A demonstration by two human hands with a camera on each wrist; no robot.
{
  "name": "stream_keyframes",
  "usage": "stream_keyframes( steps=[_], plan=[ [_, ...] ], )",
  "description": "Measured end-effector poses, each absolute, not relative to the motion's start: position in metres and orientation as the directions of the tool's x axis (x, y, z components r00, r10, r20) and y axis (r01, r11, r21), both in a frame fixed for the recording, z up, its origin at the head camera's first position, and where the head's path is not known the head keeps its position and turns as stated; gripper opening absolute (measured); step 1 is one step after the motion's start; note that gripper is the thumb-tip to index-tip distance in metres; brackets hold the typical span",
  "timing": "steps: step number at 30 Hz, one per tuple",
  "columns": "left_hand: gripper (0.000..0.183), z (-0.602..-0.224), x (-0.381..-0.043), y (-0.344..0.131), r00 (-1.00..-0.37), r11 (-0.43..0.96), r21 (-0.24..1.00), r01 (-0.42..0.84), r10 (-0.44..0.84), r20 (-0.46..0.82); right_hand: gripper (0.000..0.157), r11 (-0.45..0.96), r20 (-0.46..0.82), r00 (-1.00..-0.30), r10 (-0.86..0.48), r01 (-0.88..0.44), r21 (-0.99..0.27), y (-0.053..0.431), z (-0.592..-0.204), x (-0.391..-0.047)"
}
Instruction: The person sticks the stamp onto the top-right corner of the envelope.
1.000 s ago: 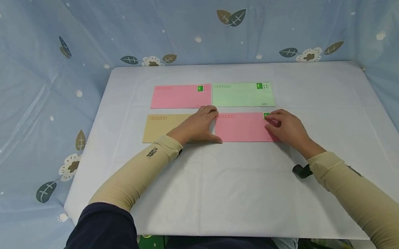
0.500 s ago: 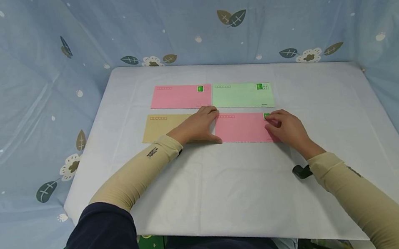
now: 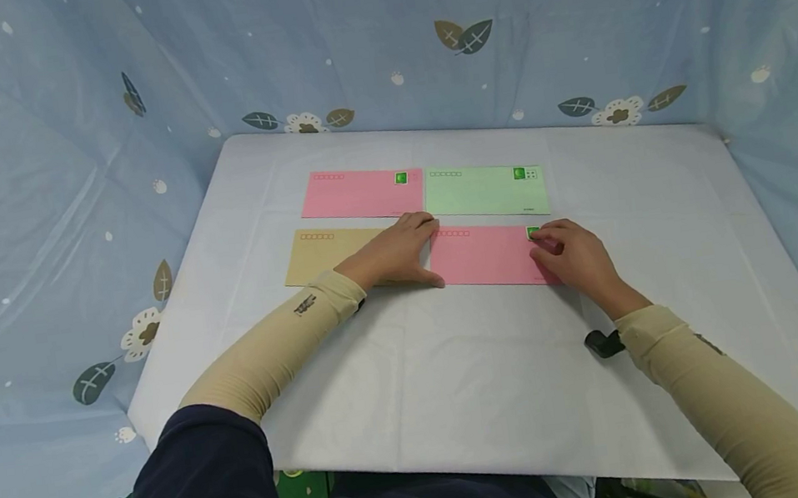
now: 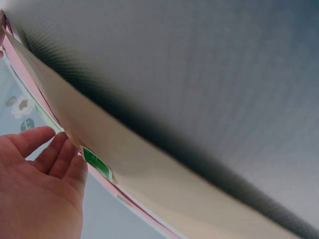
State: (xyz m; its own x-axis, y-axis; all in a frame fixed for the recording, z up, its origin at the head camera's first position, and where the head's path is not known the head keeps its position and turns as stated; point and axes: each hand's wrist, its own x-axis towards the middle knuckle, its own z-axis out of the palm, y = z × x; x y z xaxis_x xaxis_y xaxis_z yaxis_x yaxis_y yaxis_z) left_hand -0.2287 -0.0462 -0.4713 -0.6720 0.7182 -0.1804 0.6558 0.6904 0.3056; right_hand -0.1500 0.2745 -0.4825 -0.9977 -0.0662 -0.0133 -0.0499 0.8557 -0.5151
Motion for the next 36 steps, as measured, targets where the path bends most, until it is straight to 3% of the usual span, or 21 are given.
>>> stream_keyframes(
  steps=[9,36],
  plan=[
    [0.112,-0.474,-0.230,-0.049,-0.683,0.694,0.309,0.650,0.712,-0.164,0.038,0.848,-0.009,-0.999,-0.040,-0.030,-0.530,0.273,-0.484,-0.153],
    [0.111,-0.458,-0.256,-0.115,-0.832,0.804,0.348,0.481,0.544,-0.106,0.048,0.883,0.051,-0.998,0.041,0.012,-0.470,0.318,-0.467,-0.161]
  ],
)
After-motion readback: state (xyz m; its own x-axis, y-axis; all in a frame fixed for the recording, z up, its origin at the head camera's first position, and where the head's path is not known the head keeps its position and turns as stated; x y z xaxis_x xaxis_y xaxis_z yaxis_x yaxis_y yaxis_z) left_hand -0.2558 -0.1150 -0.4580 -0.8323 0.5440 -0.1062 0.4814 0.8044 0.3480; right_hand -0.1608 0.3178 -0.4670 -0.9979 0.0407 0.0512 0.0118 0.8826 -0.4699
